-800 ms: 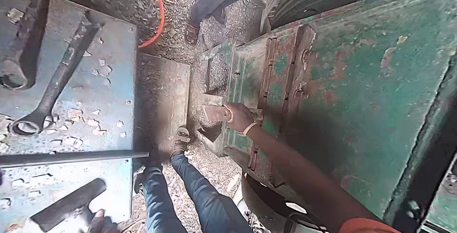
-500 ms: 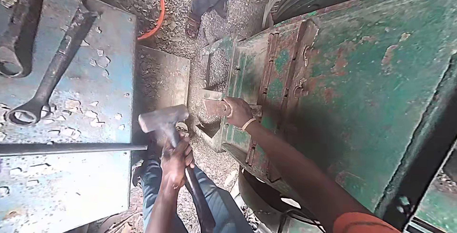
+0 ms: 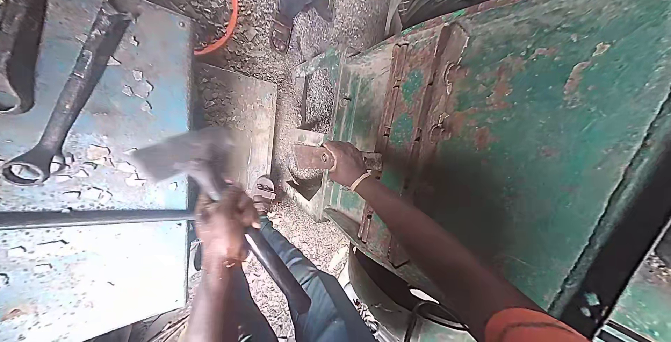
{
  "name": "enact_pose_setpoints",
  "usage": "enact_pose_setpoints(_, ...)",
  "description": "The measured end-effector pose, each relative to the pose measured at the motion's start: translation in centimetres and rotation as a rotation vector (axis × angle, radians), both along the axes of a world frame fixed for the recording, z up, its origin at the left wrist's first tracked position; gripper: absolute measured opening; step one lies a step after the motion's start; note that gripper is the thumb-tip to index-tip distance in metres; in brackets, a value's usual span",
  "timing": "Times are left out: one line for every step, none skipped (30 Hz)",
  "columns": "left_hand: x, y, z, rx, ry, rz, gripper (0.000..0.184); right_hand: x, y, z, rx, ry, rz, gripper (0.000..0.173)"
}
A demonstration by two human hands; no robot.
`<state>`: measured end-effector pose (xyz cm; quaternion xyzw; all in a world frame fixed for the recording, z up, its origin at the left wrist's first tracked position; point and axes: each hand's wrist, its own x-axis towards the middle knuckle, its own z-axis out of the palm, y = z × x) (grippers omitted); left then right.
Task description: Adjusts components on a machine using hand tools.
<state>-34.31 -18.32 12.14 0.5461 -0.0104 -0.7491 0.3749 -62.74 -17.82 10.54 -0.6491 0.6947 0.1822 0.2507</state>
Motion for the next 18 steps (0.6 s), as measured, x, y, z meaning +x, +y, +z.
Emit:
enact_pose_setpoints(1.0,-0.8,0.2,-0.033,-0.050,0.057,0.018,0.1,0.1,0.1,-0.006,-0.003,-0.002,0.066)
enact_pose_setpoints(1.8,-1.7,0.4,-0.072,-0.096,0.116,0.021,0.0,0.0,0.1,-0.010,-0.006,0.003,0.065)
enact_pose_setpoints(2.2,-2.5,0.6,-0.101,-0.136,0.172,0.023,-0.1,0.0,0.0,-0.004,0.002,0.008,0.064)
enact_pose_setpoints(2.4,-3.0,0.6,-0.114,-0.157,0.217,0.025,-0.2,0.0,-0.1,0.002,0.007,0.010,0.063)
enact_pose_setpoints(2.1,-2.9,0.6,-0.108,-0.164,0.235,0.028,-0.1,0.0,-0.2,0.008,0.008,0.003,0.065)
enact_pose_setpoints(1.3,-2.4,0.6,-0.083,-0.156,0.211,0.032,-0.1,0.0,-0.1,0.014,0.007,-0.015,0.068)
enact_pose_setpoints(0.0,-1.4,0.5,-0.048,-0.131,0.132,0.029,-0.1,-0.1,0.1,0.020,0.007,-0.023,0.069)
enact_pose_setpoints(-1.5,0.0,0.2,-0.011,-0.091,0.012,0.022,0.0,-0.2,0.1,0.031,0.006,-0.043,0.069)
enact_pose_setpoints(-3.3,1.3,0.2,0.042,-0.035,-0.158,0.013,0.2,-0.5,0.2,0.043,0.012,-0.082,0.069)
enact_pose_setpoints(-4.8,2.4,0.4,0.087,0.028,-0.346,0.003,0.4,-0.7,0.4,0.041,0.024,-0.137,0.067)
enact_pose_setpoints(-5.7,3.8,0.9,0.112,0.056,-0.498,0.008,0.6,-0.7,0.6,0.026,0.049,-0.192,0.070)
enact_pose_setpoints(-6.6,4.3,0.9,0.096,0.055,-0.575,0.016,0.2,-1.7,0.4,-0.010,0.054,-0.228,0.074)
enact_pose_setpoints(-7.1,5.1,1.2,0.084,0.040,-0.570,0.018,-0.1,-2.4,0.5,-0.040,0.050,-0.218,0.074)
enact_pose_setpoints(-7.0,6.3,1.8,0.097,0.037,-0.502,0.013,-0.3,-2.2,0.7,-0.037,0.045,-0.182,0.073)
enact_pose_setpoints(-6.5,7.0,2.3,0.118,0.040,-0.414,0.008,-0.4,-1.8,0.7,-0.026,0.039,-0.127,0.068)
enact_pose_setpoints(-5.5,7.1,2.4,0.138,0.045,-0.333,0.007,-0.2,-1.7,0.8,-0.005,0.021,-0.085,0.065)
enact_pose_setpoints(-4.5,6.9,2.2,0.142,0.046,-0.272,0.009,0.0,-1.9,0.7,0.013,-0.005,-0.049,0.064)
enact_pose_setpoints(-3.5,6.9,1.8,0.137,0.035,-0.238,0.010,0.4,-1.8,0.7,0.014,-0.040,-0.026,0.065)
